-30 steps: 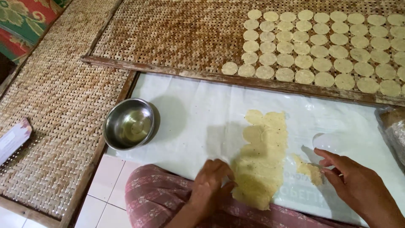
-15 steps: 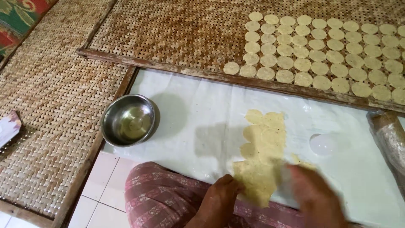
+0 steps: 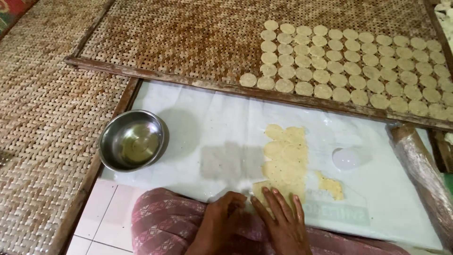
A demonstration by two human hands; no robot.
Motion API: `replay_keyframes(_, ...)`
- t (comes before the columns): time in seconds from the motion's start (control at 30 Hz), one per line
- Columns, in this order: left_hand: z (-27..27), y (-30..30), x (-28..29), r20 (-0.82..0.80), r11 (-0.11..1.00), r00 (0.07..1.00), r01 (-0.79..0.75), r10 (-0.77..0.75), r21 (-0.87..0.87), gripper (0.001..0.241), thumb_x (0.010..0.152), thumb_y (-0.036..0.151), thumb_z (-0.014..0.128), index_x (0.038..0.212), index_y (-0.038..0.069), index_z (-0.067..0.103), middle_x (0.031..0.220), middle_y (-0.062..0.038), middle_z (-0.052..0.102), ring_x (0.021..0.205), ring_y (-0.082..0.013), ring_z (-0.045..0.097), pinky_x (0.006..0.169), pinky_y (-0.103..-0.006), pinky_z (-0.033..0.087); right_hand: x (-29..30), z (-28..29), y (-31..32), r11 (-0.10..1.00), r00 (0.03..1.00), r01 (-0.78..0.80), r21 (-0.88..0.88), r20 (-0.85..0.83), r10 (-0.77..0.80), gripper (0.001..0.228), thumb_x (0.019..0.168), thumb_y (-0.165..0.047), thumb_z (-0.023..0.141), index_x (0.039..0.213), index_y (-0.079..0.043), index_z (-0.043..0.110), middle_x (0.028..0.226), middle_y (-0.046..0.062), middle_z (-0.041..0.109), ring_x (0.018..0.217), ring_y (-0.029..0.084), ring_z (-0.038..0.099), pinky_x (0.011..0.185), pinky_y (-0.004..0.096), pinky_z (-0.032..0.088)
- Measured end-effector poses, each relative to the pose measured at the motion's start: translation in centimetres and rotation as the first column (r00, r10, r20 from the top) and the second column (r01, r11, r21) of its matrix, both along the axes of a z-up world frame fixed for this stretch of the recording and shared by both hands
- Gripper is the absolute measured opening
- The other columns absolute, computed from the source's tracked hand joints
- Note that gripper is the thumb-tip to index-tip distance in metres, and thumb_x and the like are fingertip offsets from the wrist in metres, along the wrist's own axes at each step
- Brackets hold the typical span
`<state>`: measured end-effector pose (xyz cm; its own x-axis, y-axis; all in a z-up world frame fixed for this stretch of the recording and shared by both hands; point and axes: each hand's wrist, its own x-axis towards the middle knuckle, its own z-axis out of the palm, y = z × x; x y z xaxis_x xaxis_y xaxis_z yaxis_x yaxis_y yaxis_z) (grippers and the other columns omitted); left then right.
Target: Rolling out dough, cutting circular pieces using a mold, and placing them on a drying rack.
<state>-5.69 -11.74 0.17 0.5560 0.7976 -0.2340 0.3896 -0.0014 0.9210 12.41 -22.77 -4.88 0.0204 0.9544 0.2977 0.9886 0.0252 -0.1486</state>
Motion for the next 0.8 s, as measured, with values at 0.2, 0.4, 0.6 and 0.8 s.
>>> replay_keyframes(0.2, 0.5, 1.2, -1.7, 0.041, 0.990, 0.998, -0.049, 0.044, 0.135, 0.024, 0.087, 0.004, 0.068, 0.111, 0.004, 0.070, 0.098, -0.011, 0.078, 0.088, -0.0200, 0.078, 0.075, -0.0324, 0.061, 0.9, 0.8, -0.3, 0.999, 0.967, -0.036, -0.031, -0.255, 0.027, 0.078, 0.065, -0.012, 0.076, 0.140, -0.022, 0.058, 0.152, 0.006, 0.047, 0.137, 0.030, 0.046, 0.107, 0.051, 0.035)
replay_keyframes(0.4, 2.0, 1.6, -2.3, 0.020, 0.985, 0.995, -0.099, 0.097, 0.139, 0.024, 0.087, 0.004, 0.068, 0.111, 0.004, 0.071, 0.102, -0.010, 0.078, 0.089, -0.0217, 0.078, 0.078, -0.0331, 0.061, 3.2, 1.0, -1.1, 0.976, 0.885, 0.118, 0.185, -0.466, -0.019, 0.052, 0.076, -0.002, 0.070, 0.126, -0.015, 0.065, 0.132, 0.010, 0.070, 0.123, 0.030, 0.066, 0.105, 0.048, 0.049)
replay_keyframes(0.6, 2.5, 1.6, -2.1, 0.016, 0.992, 0.997, -0.082, 0.081, 0.095, 0.024, 0.088, 0.003, 0.066, 0.111, 0.004, 0.071, 0.107, -0.009, 0.077, 0.090, -0.0207, 0.076, 0.078, -0.0325, 0.060, 6.7, -1.8, -4.0, 0.892, 0.477, 0.449, 0.041, -0.856, -0.200, 0.049, 0.092, -0.001, 0.062, 0.140, -0.008, 0.054, 0.133, 0.015, 0.067, 0.117, 0.023, 0.067, 0.099, 0.039, 0.055)
replay_keyframes(0.8, 3.1, 2.2, -1.1, -0.057, 0.997, 0.998, -0.032, 0.036, 0.074, 0.028, 0.087, 0.006, 0.068, 0.114, 0.006, 0.071, 0.111, -0.007, 0.076, 0.093, -0.0191, 0.075, 0.080, -0.0316, 0.060, 11.6, -3.0, -6.4, 0.747, -0.107, 0.626, -0.226, -0.973, -0.204, 0.059, 0.099, 0.002, 0.058, 0.157, -0.005, 0.050, 0.131, 0.022, 0.062, 0.105, 0.047, 0.049, 0.092, 0.058, 0.037)
